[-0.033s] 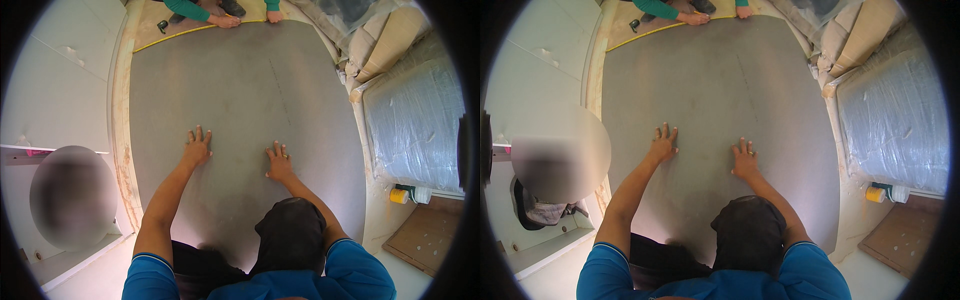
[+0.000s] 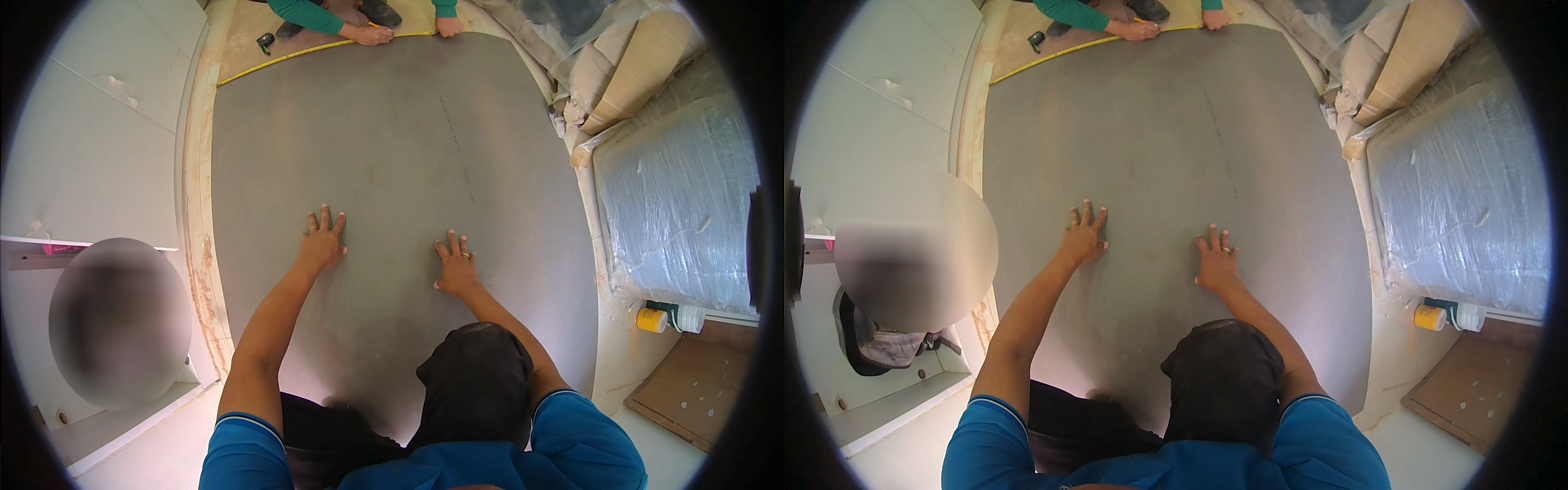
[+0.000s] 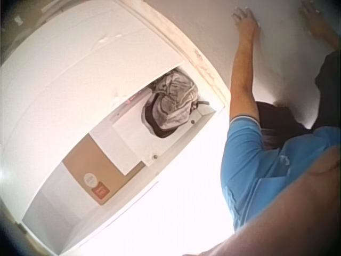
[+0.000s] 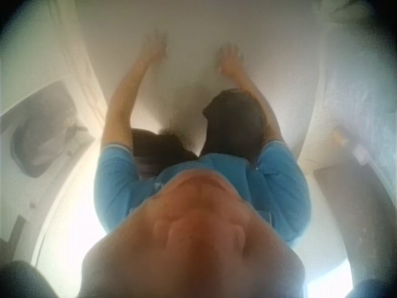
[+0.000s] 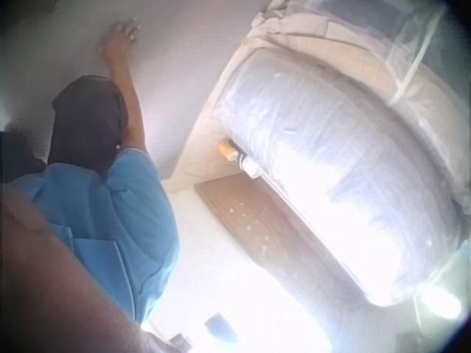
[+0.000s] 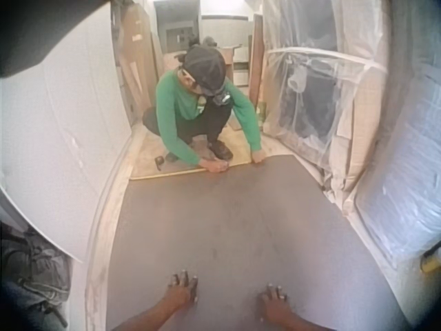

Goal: The person measures and marks a large gray board with a tape measure and pencil, then measures a white cabinet door and a cardboard box. The person kneels on the floor and uses a yellow tape measure and pencil to mark measurements on the surfaces.

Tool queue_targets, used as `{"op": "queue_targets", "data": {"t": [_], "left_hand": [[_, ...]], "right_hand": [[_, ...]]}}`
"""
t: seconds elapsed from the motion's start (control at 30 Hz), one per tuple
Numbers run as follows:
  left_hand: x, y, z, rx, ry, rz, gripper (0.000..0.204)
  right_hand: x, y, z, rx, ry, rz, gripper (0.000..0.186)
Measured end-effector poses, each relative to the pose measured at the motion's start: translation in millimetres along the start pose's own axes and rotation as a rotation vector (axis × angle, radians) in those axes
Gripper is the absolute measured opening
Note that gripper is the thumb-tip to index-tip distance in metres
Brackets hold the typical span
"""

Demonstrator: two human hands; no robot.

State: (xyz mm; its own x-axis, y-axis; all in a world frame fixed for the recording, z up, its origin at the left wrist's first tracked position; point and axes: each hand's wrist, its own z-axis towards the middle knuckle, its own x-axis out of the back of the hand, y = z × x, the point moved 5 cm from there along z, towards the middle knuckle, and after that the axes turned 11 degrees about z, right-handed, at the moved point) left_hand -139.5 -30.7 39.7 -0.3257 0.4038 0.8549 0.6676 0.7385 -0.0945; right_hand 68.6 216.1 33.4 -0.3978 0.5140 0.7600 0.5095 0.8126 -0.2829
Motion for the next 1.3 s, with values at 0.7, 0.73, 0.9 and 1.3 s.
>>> {"op": "queue_targets", "data": {"t": [0.7,0.73,0.9,1.3], "left_hand": [[-8,2,-9,0.011,0.019,0.001,0.087],[-7,0,-5,0.012,0.021,0.0,0.087],[-6,1,2,0.004,0.02,-0.003,0.087],[-3,1,2,-0.001,0.023,0.007,0.086]], "right_hand": [[-6,1,-9,0.009,0.006,0.009,0.103],[-4,1,-5,0.008,0.005,0.011,0.103],[-4,3,2,0.003,0.003,0.018,0.103],[-3,3,3,-0.005,-0.002,-0.005,0.103]]}}
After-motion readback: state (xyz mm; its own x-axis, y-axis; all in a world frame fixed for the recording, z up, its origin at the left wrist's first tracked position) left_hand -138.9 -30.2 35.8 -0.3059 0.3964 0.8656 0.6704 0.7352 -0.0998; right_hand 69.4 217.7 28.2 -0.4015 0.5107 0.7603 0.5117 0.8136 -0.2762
